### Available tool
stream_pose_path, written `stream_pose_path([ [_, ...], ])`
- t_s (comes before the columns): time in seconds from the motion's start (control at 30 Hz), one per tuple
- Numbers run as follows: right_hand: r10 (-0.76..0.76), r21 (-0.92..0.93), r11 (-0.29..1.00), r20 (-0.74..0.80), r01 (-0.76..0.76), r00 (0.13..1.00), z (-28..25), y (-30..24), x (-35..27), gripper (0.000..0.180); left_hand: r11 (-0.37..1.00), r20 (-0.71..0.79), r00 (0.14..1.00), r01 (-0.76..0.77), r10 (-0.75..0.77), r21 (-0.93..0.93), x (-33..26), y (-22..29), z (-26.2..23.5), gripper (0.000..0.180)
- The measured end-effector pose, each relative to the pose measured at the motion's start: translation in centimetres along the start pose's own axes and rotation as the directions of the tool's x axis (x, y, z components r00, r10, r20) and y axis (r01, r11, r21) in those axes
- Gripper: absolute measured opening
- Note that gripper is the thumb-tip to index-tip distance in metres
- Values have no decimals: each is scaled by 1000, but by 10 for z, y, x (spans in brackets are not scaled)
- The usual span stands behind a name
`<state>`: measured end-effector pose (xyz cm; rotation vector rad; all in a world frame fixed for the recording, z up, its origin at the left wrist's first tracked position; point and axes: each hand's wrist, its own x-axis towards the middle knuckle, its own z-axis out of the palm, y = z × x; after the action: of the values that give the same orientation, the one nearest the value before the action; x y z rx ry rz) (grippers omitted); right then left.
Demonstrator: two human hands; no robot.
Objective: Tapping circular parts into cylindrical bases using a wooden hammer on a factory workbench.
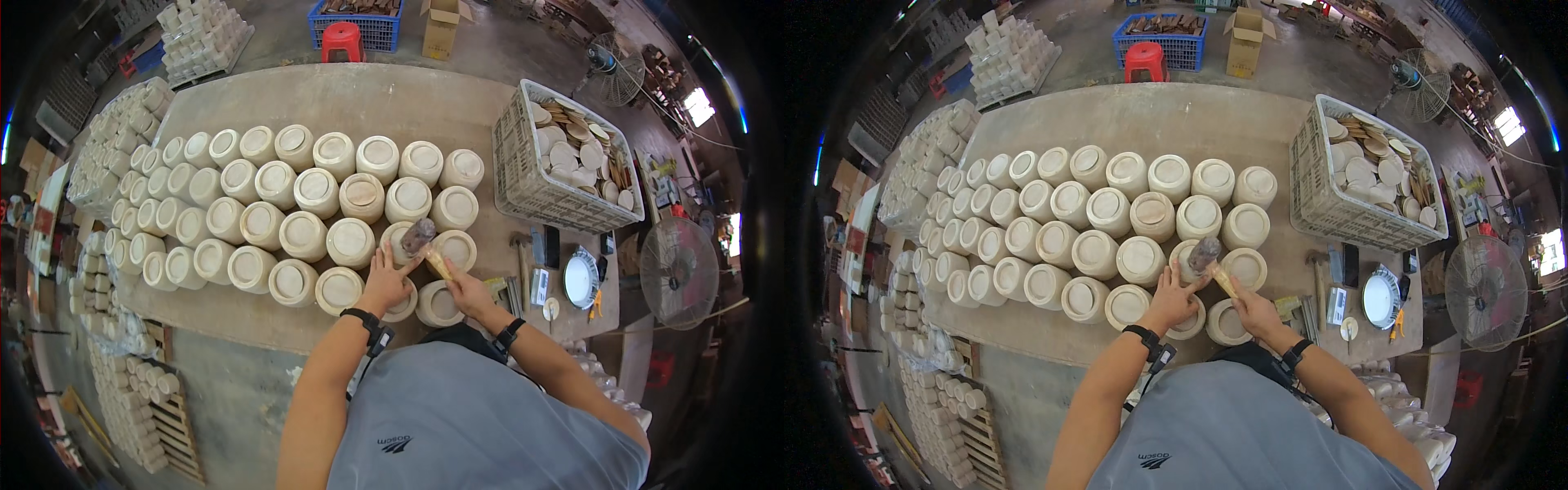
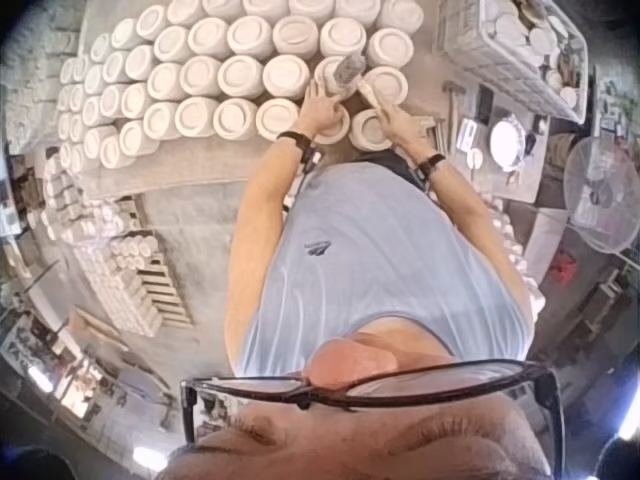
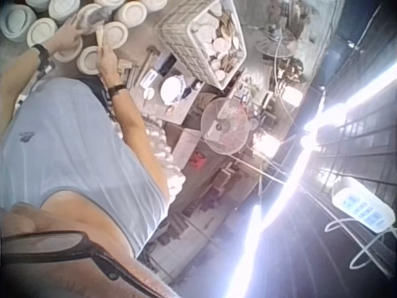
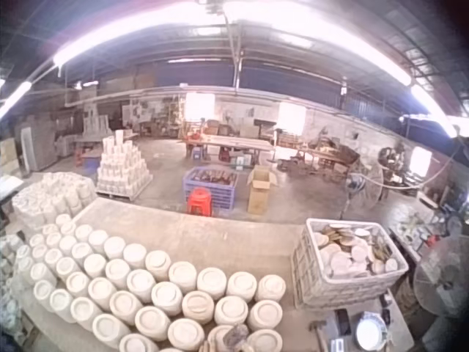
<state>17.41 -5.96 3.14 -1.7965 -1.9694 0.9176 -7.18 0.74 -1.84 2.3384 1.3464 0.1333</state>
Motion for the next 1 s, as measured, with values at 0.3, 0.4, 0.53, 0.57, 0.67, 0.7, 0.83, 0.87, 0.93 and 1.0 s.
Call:
stream_pose_path([
  [0.3,-186,43,978,-242,202,952,5,9,-5,61,1000,-32,999,-10,10,-5,0,1,6,74],
  [0.4,-19,38,999,-47,21,999,2,4,1,61,1000,12,1000,15,-15,10,-1,1,10,74],
  [0.53,65,180,982,-83,-49,994,-8,-9,4,62,1000,-7,1000,17,-17,10,-1,0,10,74],
  [0.57,-26,191,979,-201,65,979,-8,-9,3,62,1000,-22,1000,11,-11,0,1,0,10,74],
  [0.67,-175,108,969,-329,221,928,-15,-30,4,62,1000,-20,1000,1,-1,-8,-2,-1,9,74],
  [0.7,-172,107,970,-334,218,927,-9,-21,4,62,1000,-9,1000,-12,12,-6,0,1,6,74],
  [0.83,-14,-45,999,-36,12,999,4,-16,19,61,1000,15,1000,27,-27,6,0,3,8,75],
  [0.87,167,-142,978,114,-151,979,3,-22,22,60,1000,17,1000,23,-24,3,0,3,10,76],
  [0.93,64,-59,996,8,-63,998,7,-18,19,60,1000,14,1000,26,-26,-3,1,4,12,76],
  [1.0,-31,17,999,-98,33,995,6,-22,18,60,1000,21,999,27,-27,10,0,3,15,76],
])
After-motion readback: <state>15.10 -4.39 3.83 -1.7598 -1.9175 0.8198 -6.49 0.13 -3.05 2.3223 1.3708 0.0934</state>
